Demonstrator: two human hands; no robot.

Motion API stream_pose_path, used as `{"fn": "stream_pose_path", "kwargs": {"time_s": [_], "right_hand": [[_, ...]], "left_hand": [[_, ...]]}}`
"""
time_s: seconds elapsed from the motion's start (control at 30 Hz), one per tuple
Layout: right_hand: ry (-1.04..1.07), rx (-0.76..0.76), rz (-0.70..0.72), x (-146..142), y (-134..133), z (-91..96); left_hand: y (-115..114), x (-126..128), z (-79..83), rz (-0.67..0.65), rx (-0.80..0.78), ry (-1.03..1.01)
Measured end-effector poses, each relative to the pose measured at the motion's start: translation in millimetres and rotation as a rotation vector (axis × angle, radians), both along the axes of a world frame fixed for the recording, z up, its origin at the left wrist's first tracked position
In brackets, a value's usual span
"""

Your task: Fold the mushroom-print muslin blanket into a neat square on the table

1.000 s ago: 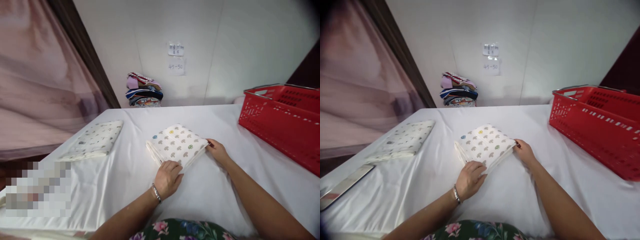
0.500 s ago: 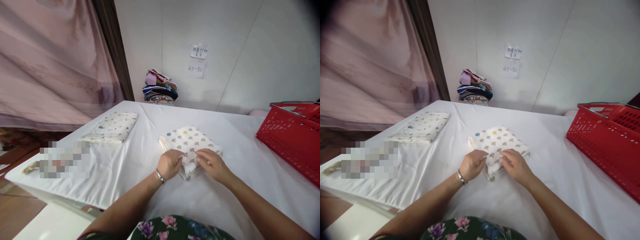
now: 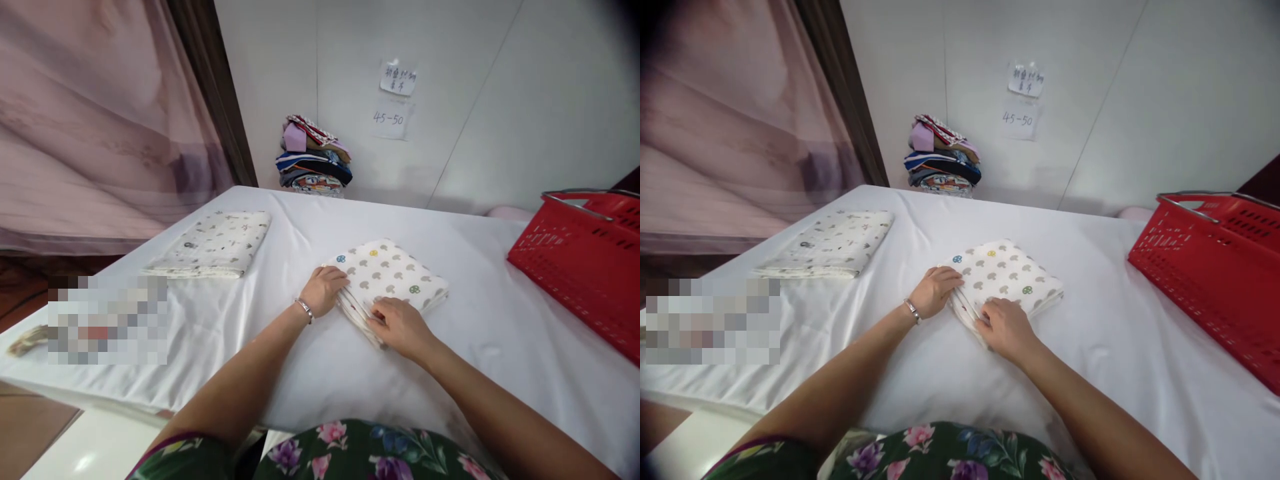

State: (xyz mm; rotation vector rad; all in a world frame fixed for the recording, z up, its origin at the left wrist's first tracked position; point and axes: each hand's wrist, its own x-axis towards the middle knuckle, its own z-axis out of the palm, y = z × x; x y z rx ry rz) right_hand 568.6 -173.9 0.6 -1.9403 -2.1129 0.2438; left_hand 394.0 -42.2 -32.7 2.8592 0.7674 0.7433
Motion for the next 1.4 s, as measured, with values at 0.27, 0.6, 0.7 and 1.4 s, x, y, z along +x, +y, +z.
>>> {"fn": "stream_pose_path", "kwargs": {"time_s": [0.27,0.6,0.7,1.4], "right_hand": [[0.26,-0.104,-0.015,5.2,4.2,4.9],[0.286,-0.021,0.058,1.3,-7.6,-5.3],[0.29,-0.022,0.08,-0.1,-9.0,-5.1],[0.039,-0.019,-0.053,-8.1,-8.5,2.5]], "left_hand": [[-4.8,-3.5,-3.9,-0.023,-0.008,0.004],[-2.0,-7.0,-2.5,-0.075,-0.031,-0.026],[-1.4,-7.7,-0.6,-0.089,-0.033,-0.017],[-0.7,-0.8,-1.3,-0.005,0.055,-0.104]]}}
